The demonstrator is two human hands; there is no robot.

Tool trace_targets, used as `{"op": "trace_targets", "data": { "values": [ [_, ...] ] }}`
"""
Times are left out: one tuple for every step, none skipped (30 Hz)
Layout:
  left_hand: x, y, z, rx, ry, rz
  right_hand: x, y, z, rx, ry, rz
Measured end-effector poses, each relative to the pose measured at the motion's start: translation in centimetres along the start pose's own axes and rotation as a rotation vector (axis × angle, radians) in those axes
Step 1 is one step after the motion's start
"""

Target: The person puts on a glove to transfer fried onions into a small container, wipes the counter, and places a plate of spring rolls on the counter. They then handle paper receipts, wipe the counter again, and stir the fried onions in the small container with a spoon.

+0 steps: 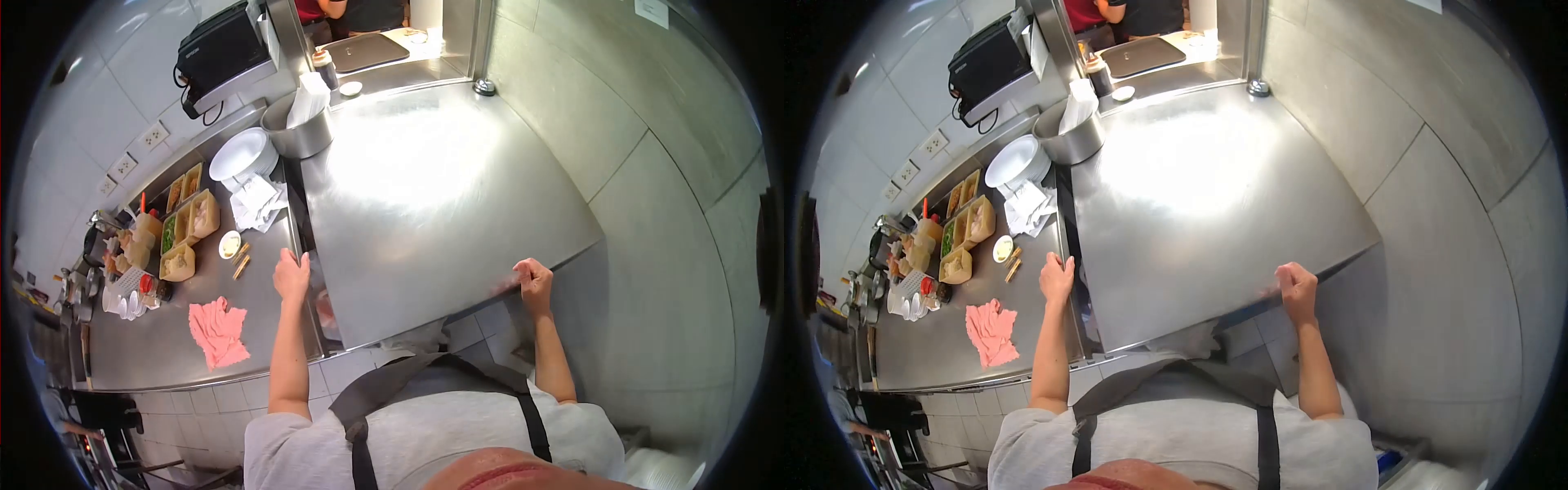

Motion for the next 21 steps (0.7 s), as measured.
{"op": "trace_targets", "data": {
  "values": [
    [0.3,-0.2,-0.6,-0.045,-0.101,-0.035,0.0,-1.3,-0.7,-0.039,0.031,-0.024],
    [0.5,-0.2,-1.1,-0.092,-0.201,-0.067,0.3,-2.0,-1.6,-0.043,0.025,-0.013],
    [0.4,-0.2,-1.8,-0.1,-0.259,-0.051,0.8,-2.5,-2.3,-0.024,-0.022,-0.025],
    [0.6,-0.3,-2.0,-0.107,-0.261,-0.054,1.1,-2.9,-2.8,-0.004,-0.068,-0.039],
    [0.7,-0.5,-1.9,-0.103,-0.299,-0.057,1.2,-3.1,-3.0,-0.009,-0.072,-0.038],
    [0.9,-0.7,-1.8,-0.098,-0.337,-0.057,1.4,-3.0,-3.1,-0.046,-0.033,-0.017],
    [1.1,-0.8,-1.5,-0.084,-0.351,-0.073,1.5,-3.0,-3.1,-0.081,0.007,0.006],
    [1.2,-0.9,-1.2,-0.09,-0.355,-0.07,1.5,-3.0,-3.1,-0.078,0.005,0.014],
    [1.1,-0.8,-1.3,-0.077,-0.366,-0.078,1.4,-3.0,-3.2,-0.044,-0.02,0.01],
    [1.1,-0.7,-1.3,-0.066,-0.376,-0.087,1.4,-3.0,-3.3,-0.012,-0.044,0.007],
    [1.2,-0.7,-1.1,-0.065,-0.377,-0.101,1.5,-2.9,-3.5,-0.011,-0.042,0.019],
    [1.2,-0.8,-1.2,-0.073,-0.377,-0.097,1.5,-2.9,-3.7,0.005,-0.049,0.007],
    [1.1,-0.9,-1.4,-0.084,-0.376,-0.088,1.4,-3.0,-3.9,0.018,-0.055,-0.003],
    [1.0,-0.8,-1.3,-0.104,-0.378,-0.08,1.4,-3.2,-4.0,0.013,-0.055,0.015],
    [1.2,-0.9,-0.8,-0.114,-0.331,-0.101,1.4,-3.3,-3.8,0.006,-0.056,0.038],
    [1.0,-0.9,-0.9,-0.15,-0.34,-0.099,1.6,-3.3,-3.6,0.0,-0.059,0.07],
    [0.9,-0.9,-1.2,-0.155,-0.331,-0.106,1.8,-3.3,-3.5,-0.005,-0.065,0.11],
    [0.7,-0.7,-1.2,-0.158,-0.324,-0.113,1.9,-3.3,-3.4,-0.017,-0.083,0.119],
    [0.8,-0.7,-0.9,-0.189,-0.334,-0.115,2.1,-3.5,-3.4,-0.03,-0.103,0.121],
    [0.9,-0.8,-0.6,-0.182,-0.294,-0.126,2.4,-3.5,-3.5,-0.033,-0.111,0.144],
    [0.9,-0.9,-0.5,-0.166,-0.251,-0.135,2.5,-3.6,-3.8,-0.031,-0.106,0.175]
  ]
}}
Point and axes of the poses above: each hand's wrist, its own y-axis away from the middle knuckle, its own x-axis out of the palm, z = x × y, the point moved 3 cm from there along -y, towards the middle knuckle, and after that the axes turned 7 degrees about y, right-handed, at the moved point
